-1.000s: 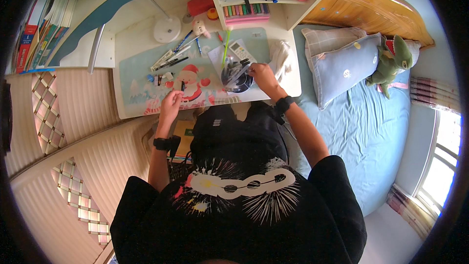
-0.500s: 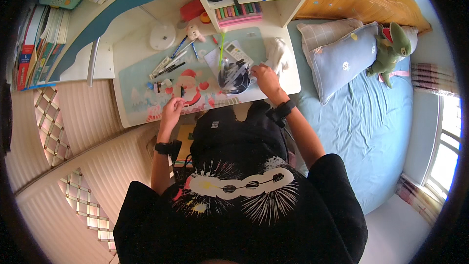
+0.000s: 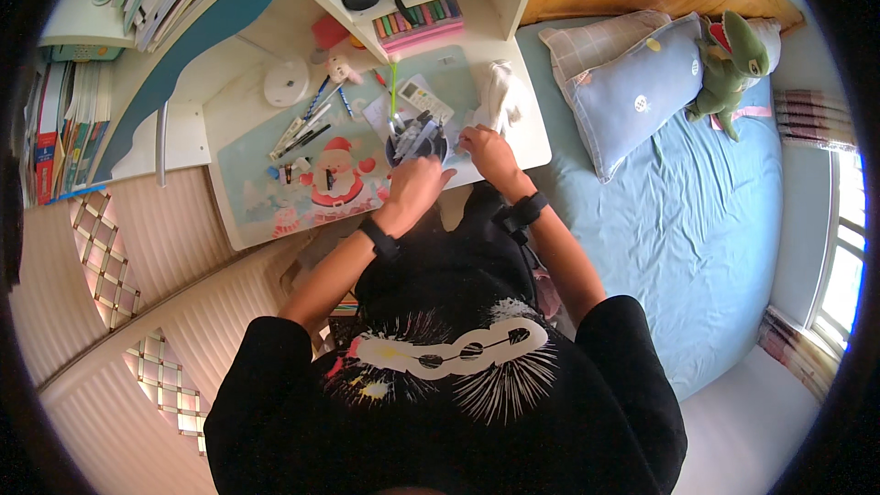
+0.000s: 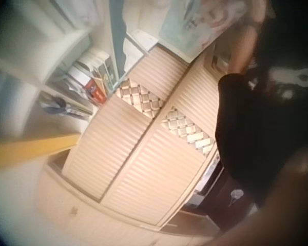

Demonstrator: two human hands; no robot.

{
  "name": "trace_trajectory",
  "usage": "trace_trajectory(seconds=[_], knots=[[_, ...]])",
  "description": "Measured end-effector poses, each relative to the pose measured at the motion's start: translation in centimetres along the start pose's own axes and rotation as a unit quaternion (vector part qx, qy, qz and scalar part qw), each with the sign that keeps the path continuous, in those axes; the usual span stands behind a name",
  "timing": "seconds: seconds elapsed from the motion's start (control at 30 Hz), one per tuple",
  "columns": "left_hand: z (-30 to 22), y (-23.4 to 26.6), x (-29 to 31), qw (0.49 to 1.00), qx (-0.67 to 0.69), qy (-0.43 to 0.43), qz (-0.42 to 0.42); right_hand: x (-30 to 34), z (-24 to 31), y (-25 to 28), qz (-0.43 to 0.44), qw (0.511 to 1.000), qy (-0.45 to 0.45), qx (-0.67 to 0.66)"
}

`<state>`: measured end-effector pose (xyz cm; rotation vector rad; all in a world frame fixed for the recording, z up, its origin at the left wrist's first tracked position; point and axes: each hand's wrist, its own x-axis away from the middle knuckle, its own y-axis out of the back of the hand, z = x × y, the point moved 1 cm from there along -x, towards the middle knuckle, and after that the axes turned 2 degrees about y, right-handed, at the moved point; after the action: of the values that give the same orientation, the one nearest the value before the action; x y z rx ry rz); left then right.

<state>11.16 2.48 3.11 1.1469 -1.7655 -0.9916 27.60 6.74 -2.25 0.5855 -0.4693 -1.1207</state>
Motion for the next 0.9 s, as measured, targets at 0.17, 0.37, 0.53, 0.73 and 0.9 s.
trace_trajectory(seconds=[0.17, 0.37, 0.53, 0.73, 0.9], knots=[[-0.6, -1.6, -2.0, 0.999, -0.051, 0.012, 0.004, 0.8, -0.4, 0.9, -0.028, 0.999, 0.006, -0.044], [-1.3, 2.4, -1.3, 0.99, 0.043, 0.102, -0.09, 0.3, -0.5, 0.5, -0.034, 0.993, 0.045, -0.1], [-0.9, 8.3, 0.3, 0.987, 0.037, 0.13, -0.092, -0.4, 0.1, -0.3, -0.005, 0.989, 0.099, -0.107], [0.0, 12.0, 2.4, 0.97, 0.118, 0.175, -0.121, -1.1, 0.5, -1.8, 0.067, 0.993, 0.062, -0.078], [1.2, 13.4, 3.7, 0.954, 0.183, 0.206, -0.115, -1.5, 0.7, -1.5, 0.018, 0.994, 0.086, -0.058]])
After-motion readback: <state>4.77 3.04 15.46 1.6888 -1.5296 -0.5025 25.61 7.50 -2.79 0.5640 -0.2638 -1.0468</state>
